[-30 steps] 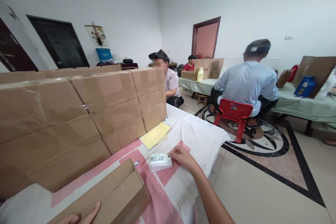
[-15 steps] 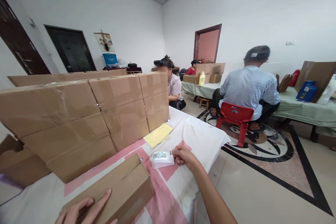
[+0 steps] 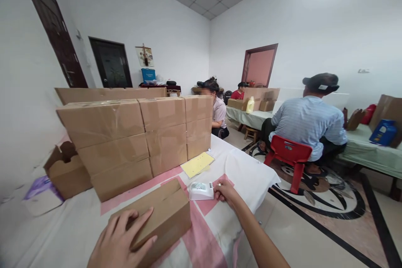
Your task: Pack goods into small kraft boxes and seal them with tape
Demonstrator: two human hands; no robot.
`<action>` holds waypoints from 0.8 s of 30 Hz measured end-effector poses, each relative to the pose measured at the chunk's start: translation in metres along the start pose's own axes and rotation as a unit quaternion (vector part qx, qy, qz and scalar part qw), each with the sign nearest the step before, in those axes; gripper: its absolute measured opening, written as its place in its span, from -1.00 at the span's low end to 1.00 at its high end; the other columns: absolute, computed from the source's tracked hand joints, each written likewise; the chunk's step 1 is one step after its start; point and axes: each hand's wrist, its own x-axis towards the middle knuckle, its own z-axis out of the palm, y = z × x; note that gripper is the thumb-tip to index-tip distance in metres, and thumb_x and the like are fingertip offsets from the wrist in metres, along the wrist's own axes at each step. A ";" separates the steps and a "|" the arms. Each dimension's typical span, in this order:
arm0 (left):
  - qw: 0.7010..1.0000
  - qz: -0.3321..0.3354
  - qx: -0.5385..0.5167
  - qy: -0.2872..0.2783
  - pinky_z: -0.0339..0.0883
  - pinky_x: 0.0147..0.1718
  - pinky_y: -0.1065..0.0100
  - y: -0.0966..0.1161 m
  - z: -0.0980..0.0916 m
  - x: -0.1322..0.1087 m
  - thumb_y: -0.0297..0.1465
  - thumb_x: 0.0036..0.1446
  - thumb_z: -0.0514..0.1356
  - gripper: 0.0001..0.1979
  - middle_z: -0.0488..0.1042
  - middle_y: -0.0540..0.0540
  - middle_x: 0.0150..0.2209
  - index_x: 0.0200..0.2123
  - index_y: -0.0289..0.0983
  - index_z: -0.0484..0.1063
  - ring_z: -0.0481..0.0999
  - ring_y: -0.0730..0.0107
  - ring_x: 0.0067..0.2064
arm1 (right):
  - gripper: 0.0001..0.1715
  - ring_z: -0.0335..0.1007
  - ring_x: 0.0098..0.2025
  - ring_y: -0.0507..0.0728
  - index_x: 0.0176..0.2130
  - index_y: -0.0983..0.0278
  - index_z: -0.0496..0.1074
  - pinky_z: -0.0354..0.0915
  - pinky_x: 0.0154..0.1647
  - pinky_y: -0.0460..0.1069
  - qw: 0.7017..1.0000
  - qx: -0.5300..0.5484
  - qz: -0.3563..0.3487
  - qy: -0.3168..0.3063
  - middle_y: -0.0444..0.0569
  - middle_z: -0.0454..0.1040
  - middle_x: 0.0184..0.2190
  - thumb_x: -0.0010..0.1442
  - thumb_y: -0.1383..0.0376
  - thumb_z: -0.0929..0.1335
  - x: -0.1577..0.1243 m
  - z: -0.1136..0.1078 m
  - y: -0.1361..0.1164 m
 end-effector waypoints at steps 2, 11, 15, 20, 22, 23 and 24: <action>1.000 0.001 -0.006 -0.013 0.36 -0.03 0.15 0.002 -0.005 0.001 -0.16 0.11 0.24 -0.55 0.50 -0.07 -0.05 0.10 0.14 0.50 0.45 0.17 -0.02 | -0.79 0.01 -0.82 -0.07 -0.55 0.22 0.21 -0.23 -0.79 -0.17 0.999 0.013 -0.016 0.026 -0.17 0.32 -0.80 -0.11 0.25 0.37 -0.006 -0.001 -0.002; 0.999 0.023 0.019 0.032 0.28 0.02 0.14 0.017 -0.014 -0.015 -0.27 0.22 0.17 -0.56 0.47 -0.10 -0.02 0.17 0.07 0.45 0.39 0.18 -0.01 | -0.53 -0.05 -0.72 -0.11 -0.46 0.26 0.32 -0.26 -0.68 -0.13 0.985 0.089 -0.129 0.076 -0.31 0.12 -0.71 -0.08 -0.06 0.44 -0.079 0.016 -0.013; 0.997 -0.035 0.061 0.028 0.24 -0.05 0.09 0.057 -0.021 -0.014 -0.28 0.28 0.12 -0.60 0.48 -0.18 -0.02 0.16 -0.06 0.47 0.37 0.11 -0.05 | -0.51 -0.08 -0.71 -0.14 -0.45 0.29 0.35 -0.24 -0.64 -0.10 0.984 0.095 -0.150 0.026 -0.22 0.27 -0.62 -0.06 -0.05 0.48 -0.111 0.041 -0.039; 0.998 -0.046 0.035 -0.031 0.25 -0.15 0.09 0.081 -0.040 0.001 -0.15 0.32 0.06 -0.54 0.49 -0.25 -0.06 0.13 -0.26 0.47 0.39 0.03 -0.03 | -0.63 -0.09 -0.72 -0.16 -0.33 0.32 0.41 -0.26 -0.64 -0.09 0.980 0.061 -0.180 -0.052 -0.10 0.46 -0.49 0.00 0.09 0.46 -0.144 0.069 -0.085; 0.996 0.012 -0.017 -0.088 0.28 -0.13 0.12 0.061 -0.050 0.017 -0.18 0.33 0.06 -0.61 0.49 -0.20 -0.06 0.04 -0.25 0.50 0.41 0.08 0.00 | -0.61 -0.08 -0.70 -0.14 -0.21 0.33 0.44 -0.25 -0.64 -0.10 0.982 0.036 -0.170 -0.076 -0.13 0.45 -0.52 0.00 0.15 0.45 -0.153 0.078 -0.099; 0.990 0.060 -0.040 -0.121 0.29 -0.11 0.13 0.047 -0.053 0.027 -0.22 0.34 0.04 -0.67 0.49 -0.17 -0.06 -0.02 -0.22 0.51 0.42 0.12 -0.01 | -0.60 -0.07 -0.68 -0.12 -0.16 0.34 0.45 -0.24 -0.63 -0.10 0.983 0.026 -0.160 -0.089 -0.16 0.43 -0.54 0.01 0.18 0.44 -0.156 0.082 -0.103; 0.982 0.113 -0.052 -0.140 0.30 -0.08 0.10 0.033 -0.055 0.037 -0.25 0.35 0.02 -0.69 0.49 -0.15 -0.07 -0.08 -0.20 0.52 0.42 0.12 -0.01 | -0.60 -0.07 -0.67 -0.12 -0.14 0.34 0.45 -0.23 -0.63 -0.10 0.983 0.019 -0.149 -0.102 -0.19 0.38 -0.57 0.01 0.21 0.42 -0.158 0.086 -0.107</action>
